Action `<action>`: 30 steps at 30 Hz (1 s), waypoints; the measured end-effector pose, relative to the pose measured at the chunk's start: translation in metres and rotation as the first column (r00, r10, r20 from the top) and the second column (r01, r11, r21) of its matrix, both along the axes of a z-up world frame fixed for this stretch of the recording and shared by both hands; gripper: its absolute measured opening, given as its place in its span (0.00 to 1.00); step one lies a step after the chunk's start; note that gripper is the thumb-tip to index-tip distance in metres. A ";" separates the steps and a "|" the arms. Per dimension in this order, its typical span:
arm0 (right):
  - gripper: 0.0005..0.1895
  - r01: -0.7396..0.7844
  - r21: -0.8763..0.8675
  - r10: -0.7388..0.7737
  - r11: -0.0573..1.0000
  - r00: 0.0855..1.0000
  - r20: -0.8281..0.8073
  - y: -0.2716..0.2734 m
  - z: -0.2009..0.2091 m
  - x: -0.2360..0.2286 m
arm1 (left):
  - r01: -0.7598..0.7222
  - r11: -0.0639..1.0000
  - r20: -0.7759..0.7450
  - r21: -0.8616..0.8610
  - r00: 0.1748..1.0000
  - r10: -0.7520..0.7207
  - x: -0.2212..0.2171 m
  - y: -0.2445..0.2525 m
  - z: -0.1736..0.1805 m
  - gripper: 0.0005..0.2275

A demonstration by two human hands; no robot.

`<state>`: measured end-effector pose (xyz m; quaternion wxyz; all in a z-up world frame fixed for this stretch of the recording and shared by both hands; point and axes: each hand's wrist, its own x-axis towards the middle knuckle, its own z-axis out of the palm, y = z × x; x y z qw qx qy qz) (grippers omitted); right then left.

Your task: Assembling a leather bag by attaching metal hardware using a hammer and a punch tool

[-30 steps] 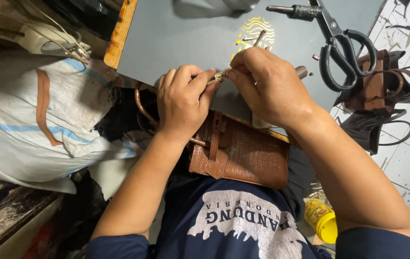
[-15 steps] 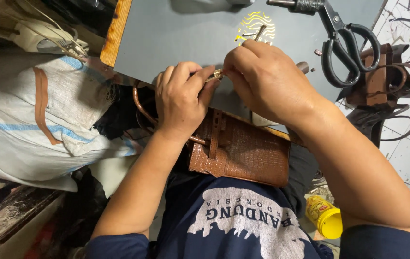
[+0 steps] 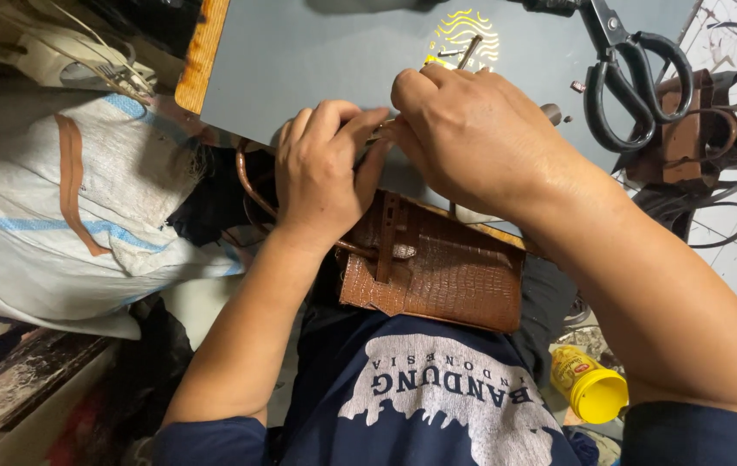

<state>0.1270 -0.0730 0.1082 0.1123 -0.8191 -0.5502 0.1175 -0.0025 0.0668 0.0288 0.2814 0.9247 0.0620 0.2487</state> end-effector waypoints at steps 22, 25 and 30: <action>0.10 0.114 -0.411 -0.087 0.904 0.993 0.083 0.025 0.014 0.012 | 0.101 0.993 0.035 -0.066 0.995 -0.099 0.005 0.013 -0.011 0.14; 0.15 0.153 -0.603 -0.207 0.783 0.978 -0.020 0.045 0.020 0.018 | 0.088 0.995 0.065 -0.043 0.994 -0.086 0.005 0.013 -0.012 0.11; 0.22 0.138 -0.766 -0.308 0.627 0.948 -0.081 0.059 0.035 0.016 | 0.033 0.996 0.153 -0.082 0.988 -0.020 0.008 0.003 -0.033 0.18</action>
